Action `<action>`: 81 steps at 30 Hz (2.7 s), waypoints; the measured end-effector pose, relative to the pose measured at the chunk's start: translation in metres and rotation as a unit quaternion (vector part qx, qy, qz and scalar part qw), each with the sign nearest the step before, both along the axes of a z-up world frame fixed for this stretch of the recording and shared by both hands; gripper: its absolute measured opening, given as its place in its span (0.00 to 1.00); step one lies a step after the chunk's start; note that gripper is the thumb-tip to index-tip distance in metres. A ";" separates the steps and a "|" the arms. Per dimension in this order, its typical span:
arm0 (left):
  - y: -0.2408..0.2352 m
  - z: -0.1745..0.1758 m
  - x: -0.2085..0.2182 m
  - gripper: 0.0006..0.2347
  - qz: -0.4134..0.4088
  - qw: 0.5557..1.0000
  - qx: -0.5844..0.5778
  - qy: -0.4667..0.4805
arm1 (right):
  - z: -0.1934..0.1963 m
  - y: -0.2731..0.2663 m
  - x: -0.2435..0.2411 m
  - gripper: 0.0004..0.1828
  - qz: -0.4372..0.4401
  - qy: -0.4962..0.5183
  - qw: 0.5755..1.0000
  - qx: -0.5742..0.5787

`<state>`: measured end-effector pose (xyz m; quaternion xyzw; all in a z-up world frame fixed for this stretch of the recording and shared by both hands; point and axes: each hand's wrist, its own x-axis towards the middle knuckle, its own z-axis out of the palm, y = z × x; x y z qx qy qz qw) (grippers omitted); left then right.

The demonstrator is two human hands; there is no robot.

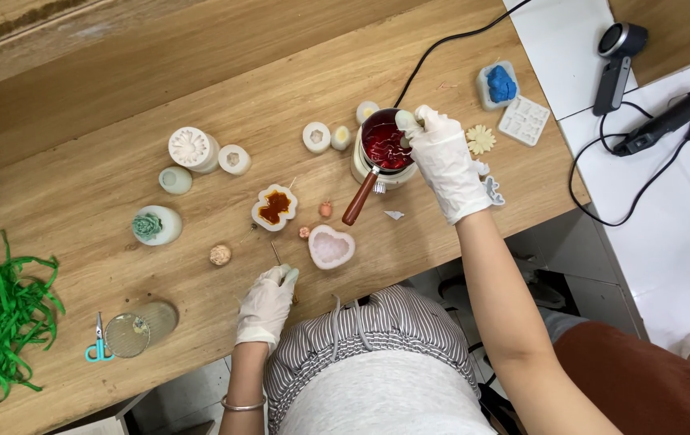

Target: The person, wearing gloves, pours red melted wax from a small pot into silicone candle molds on a wooden table and places small wax pieces into the pot. They stir the wax with a stick, adjust items on the table, and later flex a heart-shaped silicone mold to remove a finished candle.

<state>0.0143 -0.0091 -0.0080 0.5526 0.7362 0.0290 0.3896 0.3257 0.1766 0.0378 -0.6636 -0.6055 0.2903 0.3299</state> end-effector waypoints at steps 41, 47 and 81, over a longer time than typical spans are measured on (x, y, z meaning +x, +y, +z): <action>-0.029 0.015 0.077 0.19 0.094 0.995 -0.027 0.017 | 0.000 -0.020 0.035 0.13 0.062 0.148 0.987 0.027; -0.029 0.028 0.080 0.20 0.110 0.992 -0.044 0.036 | -0.009 -0.016 0.033 0.11 0.119 0.076 0.985 0.102; 0.106 0.041 0.135 0.35 0.131 0.980 0.095 -0.114 | 0.000 -0.023 0.044 0.15 0.107 0.152 0.982 -0.040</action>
